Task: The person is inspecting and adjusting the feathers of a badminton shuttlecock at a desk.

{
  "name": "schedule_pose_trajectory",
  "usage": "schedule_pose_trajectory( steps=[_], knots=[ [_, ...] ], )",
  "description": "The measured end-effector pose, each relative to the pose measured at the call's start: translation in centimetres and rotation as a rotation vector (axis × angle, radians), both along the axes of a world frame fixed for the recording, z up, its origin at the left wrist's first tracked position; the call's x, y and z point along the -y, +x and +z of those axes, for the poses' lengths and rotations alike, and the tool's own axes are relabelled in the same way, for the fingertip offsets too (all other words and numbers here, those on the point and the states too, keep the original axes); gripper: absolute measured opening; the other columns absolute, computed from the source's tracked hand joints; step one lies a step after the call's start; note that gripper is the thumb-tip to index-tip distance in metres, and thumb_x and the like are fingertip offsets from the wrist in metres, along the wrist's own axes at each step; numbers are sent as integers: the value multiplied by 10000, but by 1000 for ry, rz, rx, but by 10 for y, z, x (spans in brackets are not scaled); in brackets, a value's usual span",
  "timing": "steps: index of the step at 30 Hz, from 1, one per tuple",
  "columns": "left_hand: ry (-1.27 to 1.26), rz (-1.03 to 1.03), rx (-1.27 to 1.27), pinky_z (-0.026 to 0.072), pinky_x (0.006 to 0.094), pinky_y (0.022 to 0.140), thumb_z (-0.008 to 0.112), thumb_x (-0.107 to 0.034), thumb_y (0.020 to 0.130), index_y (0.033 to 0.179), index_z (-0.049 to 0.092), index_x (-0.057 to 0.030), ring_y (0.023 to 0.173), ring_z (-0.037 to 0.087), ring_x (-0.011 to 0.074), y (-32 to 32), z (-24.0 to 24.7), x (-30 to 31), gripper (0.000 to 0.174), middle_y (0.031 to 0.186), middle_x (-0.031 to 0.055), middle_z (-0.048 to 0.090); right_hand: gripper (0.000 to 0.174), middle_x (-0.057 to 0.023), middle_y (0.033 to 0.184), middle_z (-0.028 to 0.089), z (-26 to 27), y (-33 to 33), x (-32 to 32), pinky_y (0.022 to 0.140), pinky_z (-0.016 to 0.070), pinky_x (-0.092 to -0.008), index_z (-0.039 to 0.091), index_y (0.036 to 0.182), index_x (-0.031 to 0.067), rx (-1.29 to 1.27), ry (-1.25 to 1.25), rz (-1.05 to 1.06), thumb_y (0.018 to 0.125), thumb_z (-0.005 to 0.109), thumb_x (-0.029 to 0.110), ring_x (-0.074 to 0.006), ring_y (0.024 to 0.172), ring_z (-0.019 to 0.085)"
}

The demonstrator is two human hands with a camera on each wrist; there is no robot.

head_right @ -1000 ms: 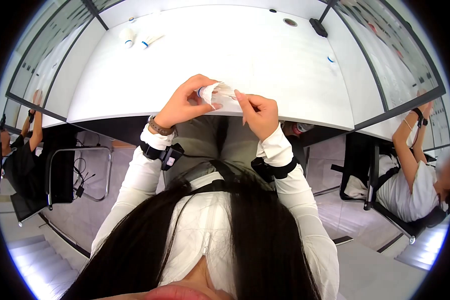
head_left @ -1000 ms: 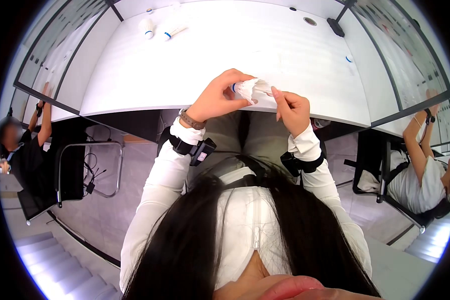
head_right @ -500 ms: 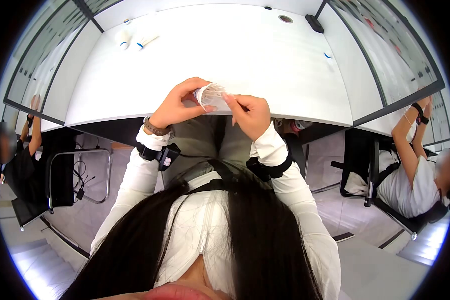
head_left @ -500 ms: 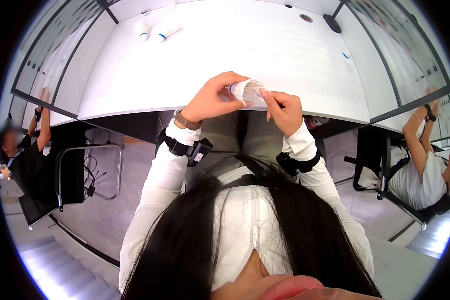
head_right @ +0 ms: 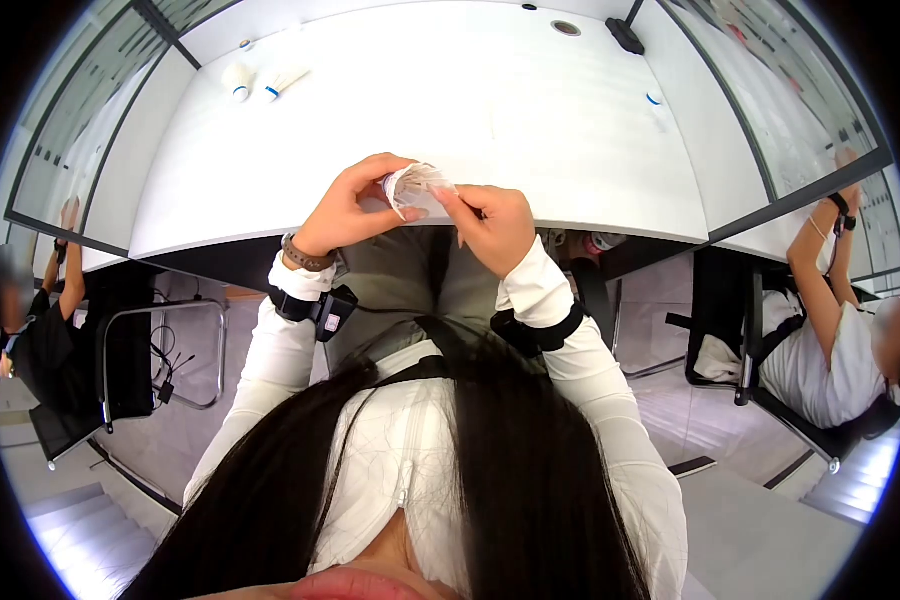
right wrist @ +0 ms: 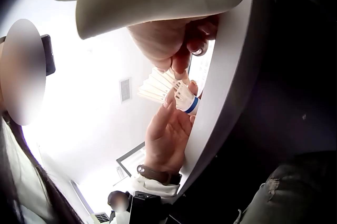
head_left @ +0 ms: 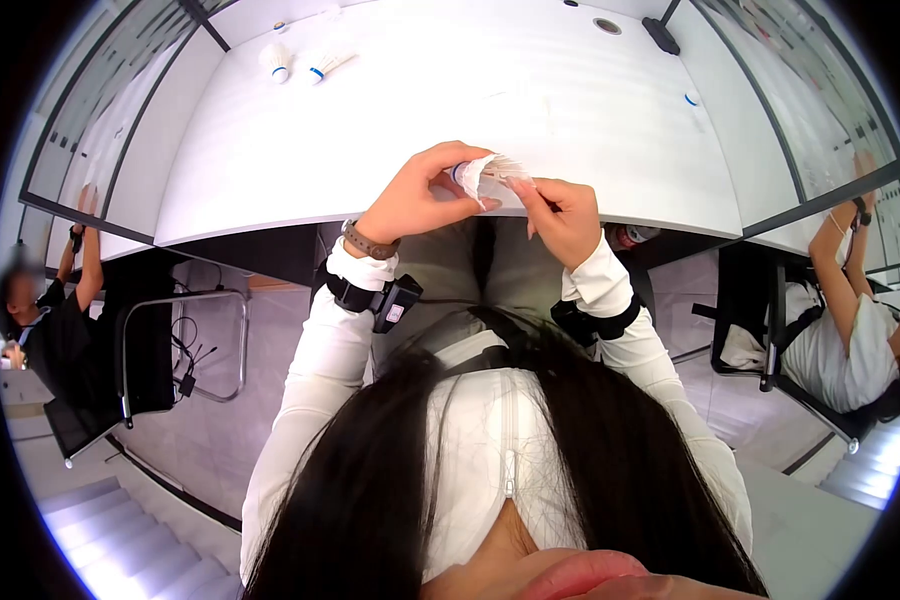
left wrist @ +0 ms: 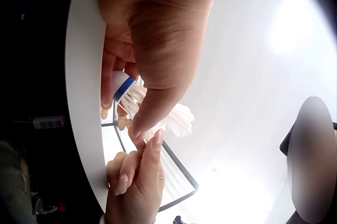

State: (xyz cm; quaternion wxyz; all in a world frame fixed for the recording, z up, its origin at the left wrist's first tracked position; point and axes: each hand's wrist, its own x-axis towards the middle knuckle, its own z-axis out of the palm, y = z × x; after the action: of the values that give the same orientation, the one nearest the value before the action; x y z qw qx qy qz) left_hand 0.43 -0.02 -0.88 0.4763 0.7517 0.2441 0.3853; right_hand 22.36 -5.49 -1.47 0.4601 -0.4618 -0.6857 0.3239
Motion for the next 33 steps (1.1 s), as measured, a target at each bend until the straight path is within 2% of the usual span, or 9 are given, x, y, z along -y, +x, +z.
schedule_pose_trajectory(
  steps=[3,6,12,21,27,30,33],
  knots=[
    [-3,3,-9,555,259,763,768,-49,770,1212,619,-20,978,611,142,0,1,1,467,1120,72,621,200,-31,567,582,6,-2,2,438,354,-233,722,911,-33,13,22,-3,958,609,125,-57,464,485],
    [17,-6,11,556,264,766,768,-49,772,1212,619,-18,981,612,146,0,-2,-1,465,1121,74,621,294,-78,529,552,11,-4,2,444,376,-284,680,771,-14,40,65,-39,956,621,206,-119,436,504],
    [22,-16,5,557,268,768,771,-58,772,1207,623,-20,978,614,151,1,3,1,461,1116,72,623,288,-94,522,523,6,-3,0,450,363,-298,676,775,-10,74,120,-41,943,640,222,-152,435,474],
    [29,-15,-5,562,265,766,765,-53,775,1212,623,-27,976,614,148,1,4,1,461,1112,66,620,340,-97,511,506,-6,-9,-4,450,348,-329,613,651,6,70,158,-90,929,645,200,-204,426,443],
    [47,-36,-24,567,262,761,756,-37,774,1223,625,-46,970,616,145,0,1,-2,467,1100,61,614,368,-91,500,502,-6,-9,-3,452,351,-335,598,621,16,71,131,-76,929,643,212,-206,441,478],
    [31,-23,-67,570,264,761,751,-32,775,1227,626,-52,967,620,148,0,4,-1,469,1100,64,613,250,-65,547,567,-11,-4,-5,444,351,-273,694,779,-34,132,146,-50,950,621,133,-108,457,501],
    [26,-32,-35,572,266,761,746,-25,772,1229,627,-55,963,623,147,-1,2,-1,474,1093,65,616,252,-65,546,568,-11,-5,-7,440,349,-271,692,780,-37,145,127,-50,950,623,136,-99,452,494]
  ],
)
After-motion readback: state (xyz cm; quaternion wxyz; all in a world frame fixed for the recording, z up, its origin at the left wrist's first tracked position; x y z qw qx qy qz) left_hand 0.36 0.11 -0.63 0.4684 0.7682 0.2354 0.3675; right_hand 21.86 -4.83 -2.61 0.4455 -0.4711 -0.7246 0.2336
